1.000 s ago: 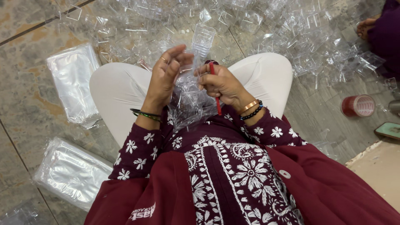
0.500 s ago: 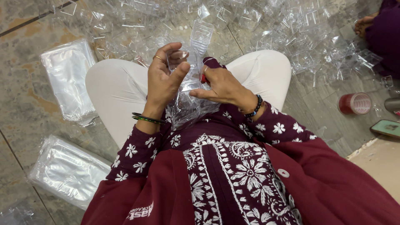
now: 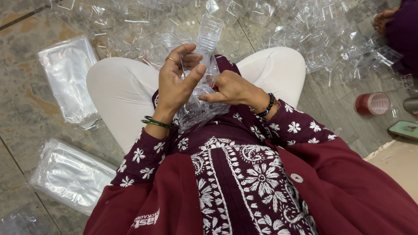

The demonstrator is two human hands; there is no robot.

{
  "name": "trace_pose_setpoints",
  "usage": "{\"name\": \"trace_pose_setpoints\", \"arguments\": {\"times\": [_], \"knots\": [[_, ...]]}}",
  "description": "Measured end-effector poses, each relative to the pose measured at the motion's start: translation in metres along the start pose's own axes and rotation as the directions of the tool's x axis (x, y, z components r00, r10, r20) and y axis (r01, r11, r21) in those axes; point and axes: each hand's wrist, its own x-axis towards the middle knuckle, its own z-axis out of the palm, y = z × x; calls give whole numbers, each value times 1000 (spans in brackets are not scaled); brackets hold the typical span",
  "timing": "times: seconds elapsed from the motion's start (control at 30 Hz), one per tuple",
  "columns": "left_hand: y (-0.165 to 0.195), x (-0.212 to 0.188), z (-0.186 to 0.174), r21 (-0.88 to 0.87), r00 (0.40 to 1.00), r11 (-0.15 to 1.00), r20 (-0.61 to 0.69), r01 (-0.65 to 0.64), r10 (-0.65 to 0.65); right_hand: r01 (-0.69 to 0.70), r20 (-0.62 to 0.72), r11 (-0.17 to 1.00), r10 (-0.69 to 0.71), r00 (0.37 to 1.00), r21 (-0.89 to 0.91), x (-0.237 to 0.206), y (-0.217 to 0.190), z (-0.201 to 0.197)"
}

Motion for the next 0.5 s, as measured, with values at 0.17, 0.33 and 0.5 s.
{"name": "trace_pose_setpoints", "arguments": {"times": [0.17,0.33,0.5], "knots": [[-2,-4,1,11,1000,1000,-14,8,-8,22,-28,999,-21,999,48,-3,-1,6],[-1,-7,-1,26,1000,1000,5,5,-5,-18,0,997,19,1000,70,-4,0,10],[-2,-9,-4,40,998,998,32,-52,51,-66,-109,997,71,991,46,-6,-7,24]]}}
